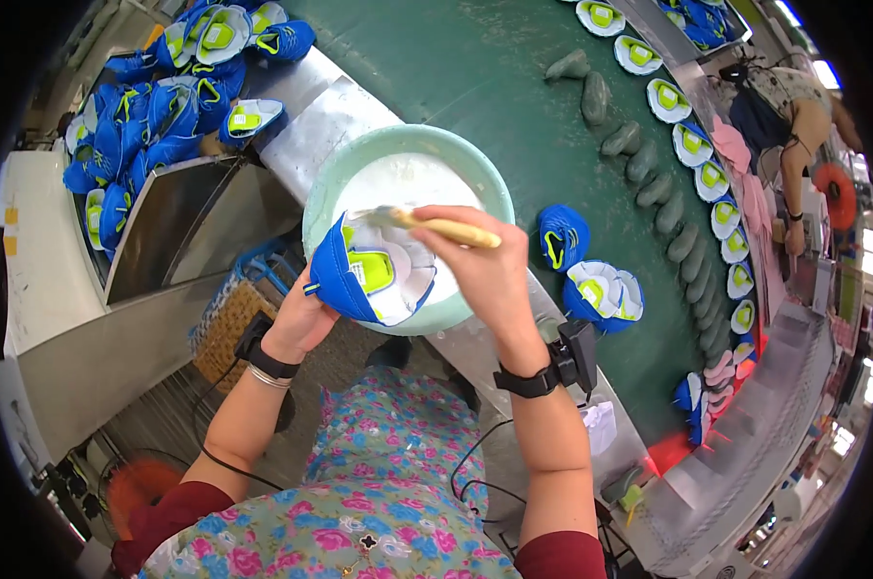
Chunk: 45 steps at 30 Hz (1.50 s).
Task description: Apply adhesive to the interior edges of blue shoe uppers using a brush and a bowl of glue.
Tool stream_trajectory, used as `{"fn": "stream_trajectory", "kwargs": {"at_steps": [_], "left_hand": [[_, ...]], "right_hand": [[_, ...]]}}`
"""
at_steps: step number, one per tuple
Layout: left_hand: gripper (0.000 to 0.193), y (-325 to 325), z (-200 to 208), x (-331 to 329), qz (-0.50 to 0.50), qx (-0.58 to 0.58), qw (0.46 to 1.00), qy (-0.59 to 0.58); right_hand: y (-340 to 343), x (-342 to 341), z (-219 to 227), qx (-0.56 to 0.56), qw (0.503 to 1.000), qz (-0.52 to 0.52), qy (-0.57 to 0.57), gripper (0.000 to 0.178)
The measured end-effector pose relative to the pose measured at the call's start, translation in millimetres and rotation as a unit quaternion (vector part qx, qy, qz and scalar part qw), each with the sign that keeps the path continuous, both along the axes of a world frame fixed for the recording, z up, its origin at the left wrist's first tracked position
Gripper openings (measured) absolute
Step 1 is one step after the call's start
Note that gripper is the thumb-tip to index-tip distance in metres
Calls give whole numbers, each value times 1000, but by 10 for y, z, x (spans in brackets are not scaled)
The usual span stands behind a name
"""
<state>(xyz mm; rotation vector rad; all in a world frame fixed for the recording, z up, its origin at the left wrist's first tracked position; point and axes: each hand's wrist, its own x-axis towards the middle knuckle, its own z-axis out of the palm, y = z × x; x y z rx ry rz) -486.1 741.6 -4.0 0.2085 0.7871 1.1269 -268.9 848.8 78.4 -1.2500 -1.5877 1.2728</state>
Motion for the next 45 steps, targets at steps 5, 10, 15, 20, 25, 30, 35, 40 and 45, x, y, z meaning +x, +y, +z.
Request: {"fn": "stream_trajectory", "kwargs": {"at_steps": [5,10,15,20,25,30,35,40,45], "left_hand": [[50,128,-26,-34,68,31,997,18],[49,196,-11,-40,79,129,980,131],[35,234,134,59,94,107,983,120],[29,225,343,285,70,-150,984,73],[31,131,719,1051,-91,-225,960,-136],[29,38,873,2000,-264,-175,938,-140],[28,-47,975,3256,-311,-180,932,41],[36,-299,219,4965,-321,0,941,105],[39,-609,-699,6913,-188,47,980,52]], "right_hand": [[-104,172,-96,-56,987,-94,-115,16],[-376,71,273,-137,989,-58,-26,22],[-204,284,33,-56,990,-91,-92,17],[-254,580,323,-4,991,-125,-52,10],[-452,872,853,175,973,137,66,11],[-890,2239,867,64,994,-84,21,7],[-2091,3639,716,-71,927,-359,-75,11],[-3346,4789,628,-71,777,-626,-8,16],[-3840,5398,311,-111,744,-657,-53,21]]}}
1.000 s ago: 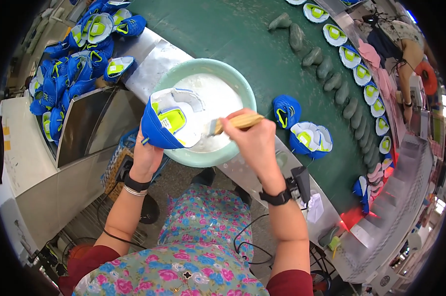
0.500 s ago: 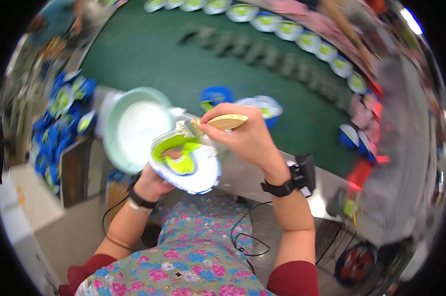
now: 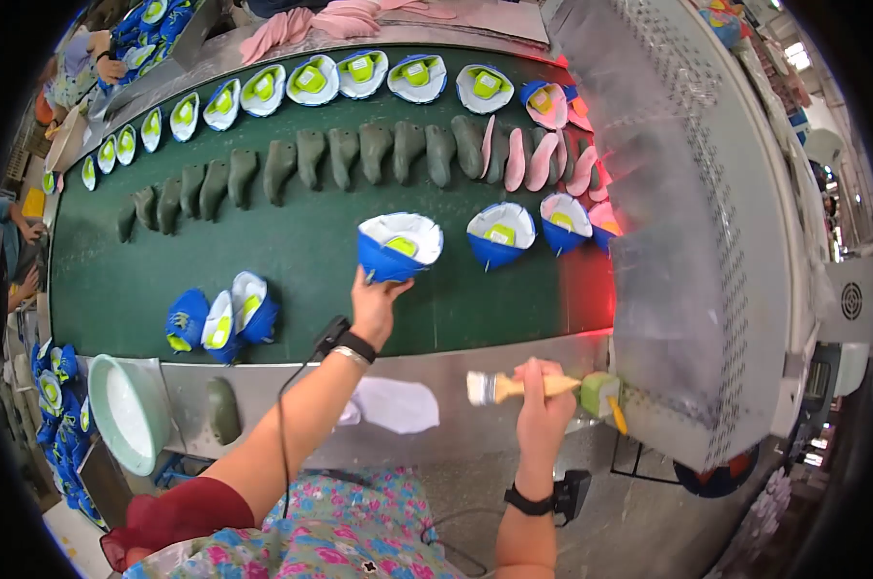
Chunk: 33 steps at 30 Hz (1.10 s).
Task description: Apply adhesive to the interior edges of blue shoe uppers using a brush and a bowl of glue.
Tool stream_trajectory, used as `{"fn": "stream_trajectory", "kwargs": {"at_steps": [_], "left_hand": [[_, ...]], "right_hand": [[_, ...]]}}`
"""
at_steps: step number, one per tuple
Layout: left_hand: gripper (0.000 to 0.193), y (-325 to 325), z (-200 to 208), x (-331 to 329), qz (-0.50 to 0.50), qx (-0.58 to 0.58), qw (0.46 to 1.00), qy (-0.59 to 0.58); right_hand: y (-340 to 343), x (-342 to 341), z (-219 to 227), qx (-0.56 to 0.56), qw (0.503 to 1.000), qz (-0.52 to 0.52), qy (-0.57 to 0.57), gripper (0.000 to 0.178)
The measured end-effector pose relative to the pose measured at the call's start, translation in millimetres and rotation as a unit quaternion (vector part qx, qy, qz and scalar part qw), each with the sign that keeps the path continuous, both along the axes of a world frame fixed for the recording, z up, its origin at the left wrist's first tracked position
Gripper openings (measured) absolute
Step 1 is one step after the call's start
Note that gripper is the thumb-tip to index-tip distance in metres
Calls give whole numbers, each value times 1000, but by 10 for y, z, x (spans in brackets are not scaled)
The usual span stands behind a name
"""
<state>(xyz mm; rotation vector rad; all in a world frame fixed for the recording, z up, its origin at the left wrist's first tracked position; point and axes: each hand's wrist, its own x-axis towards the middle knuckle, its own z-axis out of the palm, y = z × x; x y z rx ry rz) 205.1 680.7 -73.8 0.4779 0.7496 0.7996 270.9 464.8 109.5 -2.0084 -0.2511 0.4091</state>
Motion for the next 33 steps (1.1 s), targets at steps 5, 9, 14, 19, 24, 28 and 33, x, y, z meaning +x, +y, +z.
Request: {"fn": "stream_trajectory", "kwargs": {"at_steps": [5,9,14,19,24,28,33], "left_hand": [[47,-135,-460,745,10,-44,999,6],[42,-69,-381,558,3,-4,999,42],[52,-4,-338,356,-51,43,995,68],[53,111,-402,224,-76,62,989,115],[52,48,-428,287,-84,31,990,105],[54,-185,-514,650,-74,9,995,66],[59,-285,-631,1154,-54,15,998,37]], "right_hand": [[64,217,-334,57,997,10,53,21],[541,600,-387,-56,992,72,85,17],[1243,1415,-1118,-192,901,208,-328,19],[1394,1742,-1440,-436,796,341,-244,20],[1213,1970,-1331,-428,796,350,-245,22],[1035,2212,-1331,-439,787,362,-237,27],[1070,2107,-1314,-368,817,367,-250,17]]}}
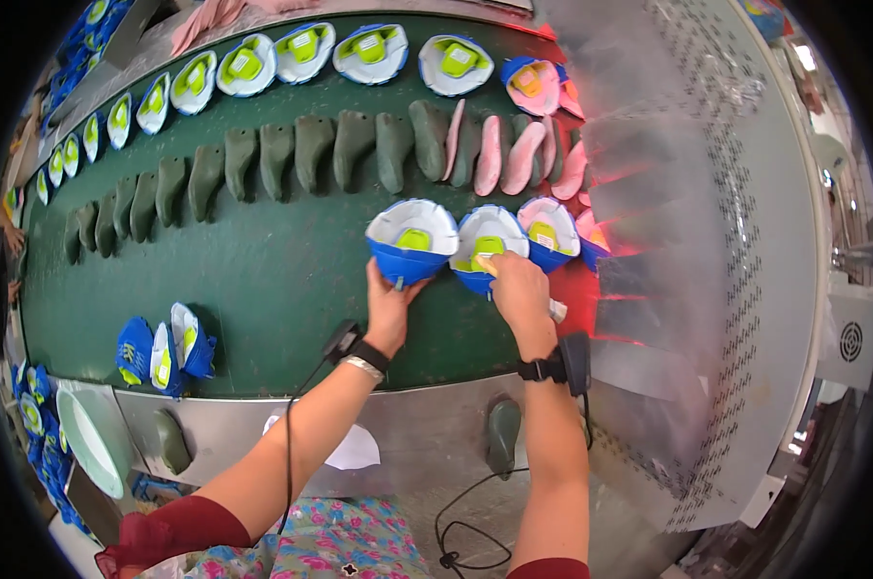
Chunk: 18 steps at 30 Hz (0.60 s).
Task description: Apply adhesive to the interior edges of blue shoe uppers using a brush and a bowl of glue.
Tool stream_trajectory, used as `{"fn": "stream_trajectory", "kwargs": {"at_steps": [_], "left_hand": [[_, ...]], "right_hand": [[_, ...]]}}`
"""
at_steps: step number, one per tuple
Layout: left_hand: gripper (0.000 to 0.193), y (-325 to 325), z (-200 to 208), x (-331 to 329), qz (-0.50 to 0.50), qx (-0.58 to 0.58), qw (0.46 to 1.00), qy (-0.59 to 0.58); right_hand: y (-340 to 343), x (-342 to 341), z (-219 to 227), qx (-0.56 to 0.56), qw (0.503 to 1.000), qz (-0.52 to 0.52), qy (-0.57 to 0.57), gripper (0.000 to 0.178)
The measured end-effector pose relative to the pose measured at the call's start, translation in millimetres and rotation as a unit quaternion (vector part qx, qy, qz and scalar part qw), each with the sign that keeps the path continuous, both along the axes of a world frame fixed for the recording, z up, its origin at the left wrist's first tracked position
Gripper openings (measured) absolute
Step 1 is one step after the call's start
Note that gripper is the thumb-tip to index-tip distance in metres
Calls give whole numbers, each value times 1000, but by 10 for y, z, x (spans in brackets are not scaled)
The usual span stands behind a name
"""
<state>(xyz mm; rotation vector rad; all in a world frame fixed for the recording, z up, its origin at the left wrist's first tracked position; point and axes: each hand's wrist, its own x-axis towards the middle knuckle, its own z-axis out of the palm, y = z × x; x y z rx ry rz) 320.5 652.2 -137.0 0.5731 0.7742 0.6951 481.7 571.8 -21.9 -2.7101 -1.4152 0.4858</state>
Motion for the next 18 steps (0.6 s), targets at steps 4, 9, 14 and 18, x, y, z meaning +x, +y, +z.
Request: {"fn": "stream_trajectory", "kwargs": {"at_steps": [4,9,14,18], "left_hand": [[63,-79,382,-241,-117,-73,980,143],[34,165,952,-1680,-193,20,955,222],[22,634,1010,-3189,6,144,890,432],[40,841,622,-3606,21,328,817,473]], "right_hand": [[-32,-263,160,155,988,5,23,24],[642,-1609,760,227,949,21,216,15],[1615,-3191,361,225,927,257,157,18],[1760,-3507,-280,71,916,390,53,12]]}}
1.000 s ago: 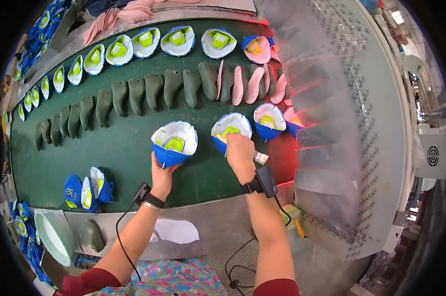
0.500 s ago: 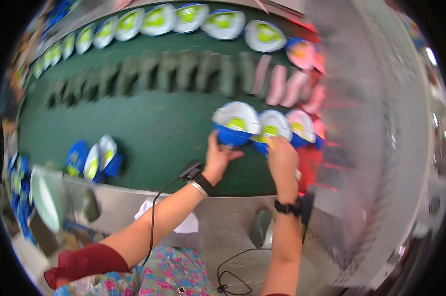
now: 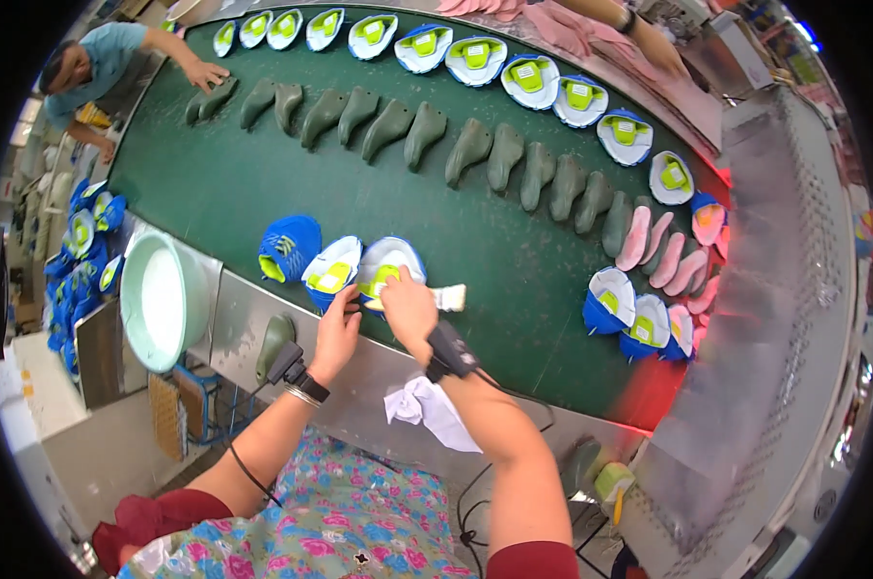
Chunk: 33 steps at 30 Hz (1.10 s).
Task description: Apply adhesive to the interior edges of blue shoe uppers using a brush and a bowl of glue.
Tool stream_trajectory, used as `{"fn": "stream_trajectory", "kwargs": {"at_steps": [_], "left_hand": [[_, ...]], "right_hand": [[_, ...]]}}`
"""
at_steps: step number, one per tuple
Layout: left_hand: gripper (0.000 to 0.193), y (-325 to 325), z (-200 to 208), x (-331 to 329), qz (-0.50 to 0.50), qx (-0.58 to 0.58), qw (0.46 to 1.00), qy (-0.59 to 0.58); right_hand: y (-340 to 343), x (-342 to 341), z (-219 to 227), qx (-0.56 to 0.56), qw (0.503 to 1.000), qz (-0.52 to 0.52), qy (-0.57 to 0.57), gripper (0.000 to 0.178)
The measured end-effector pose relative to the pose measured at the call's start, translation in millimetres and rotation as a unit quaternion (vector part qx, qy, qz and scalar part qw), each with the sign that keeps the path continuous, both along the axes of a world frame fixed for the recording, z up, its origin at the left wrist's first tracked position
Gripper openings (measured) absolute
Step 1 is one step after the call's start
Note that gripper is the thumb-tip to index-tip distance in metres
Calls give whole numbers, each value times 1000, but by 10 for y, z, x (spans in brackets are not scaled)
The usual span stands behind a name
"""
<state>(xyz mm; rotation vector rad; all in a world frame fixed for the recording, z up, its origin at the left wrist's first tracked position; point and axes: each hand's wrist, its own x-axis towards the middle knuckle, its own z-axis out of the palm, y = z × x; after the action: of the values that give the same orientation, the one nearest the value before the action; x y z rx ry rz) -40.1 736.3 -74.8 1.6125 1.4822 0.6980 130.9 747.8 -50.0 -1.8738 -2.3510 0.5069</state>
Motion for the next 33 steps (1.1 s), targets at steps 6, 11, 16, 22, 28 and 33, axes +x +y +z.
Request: {"fn": "stream_trajectory", "kwargs": {"at_steps": [6,11,16,22,28,33], "left_hand": [[46,225,377,-357,-85,-142,969,-186],[84,136,1671,-1311,-263,-143,904,-305],[74,-233,2173,-2885,-161,-64,951,-256],[50,-660,1887,-4254,141,-70,929,-334],[47,-470,1440,-4603,349,-104,761,-536],[57,-263,1048,-4865,299,-120,760,-565]], "right_hand": [[-496,192,1116,-76,970,-187,136,34],[-340,-992,2229,-196,936,-36,290,33],[105,-2266,2569,-297,902,153,275,21],[1143,-3873,1890,-27,946,71,316,28],[1469,-4587,747,-85,945,52,312,16],[1521,-4655,729,-71,960,27,269,15]]}}
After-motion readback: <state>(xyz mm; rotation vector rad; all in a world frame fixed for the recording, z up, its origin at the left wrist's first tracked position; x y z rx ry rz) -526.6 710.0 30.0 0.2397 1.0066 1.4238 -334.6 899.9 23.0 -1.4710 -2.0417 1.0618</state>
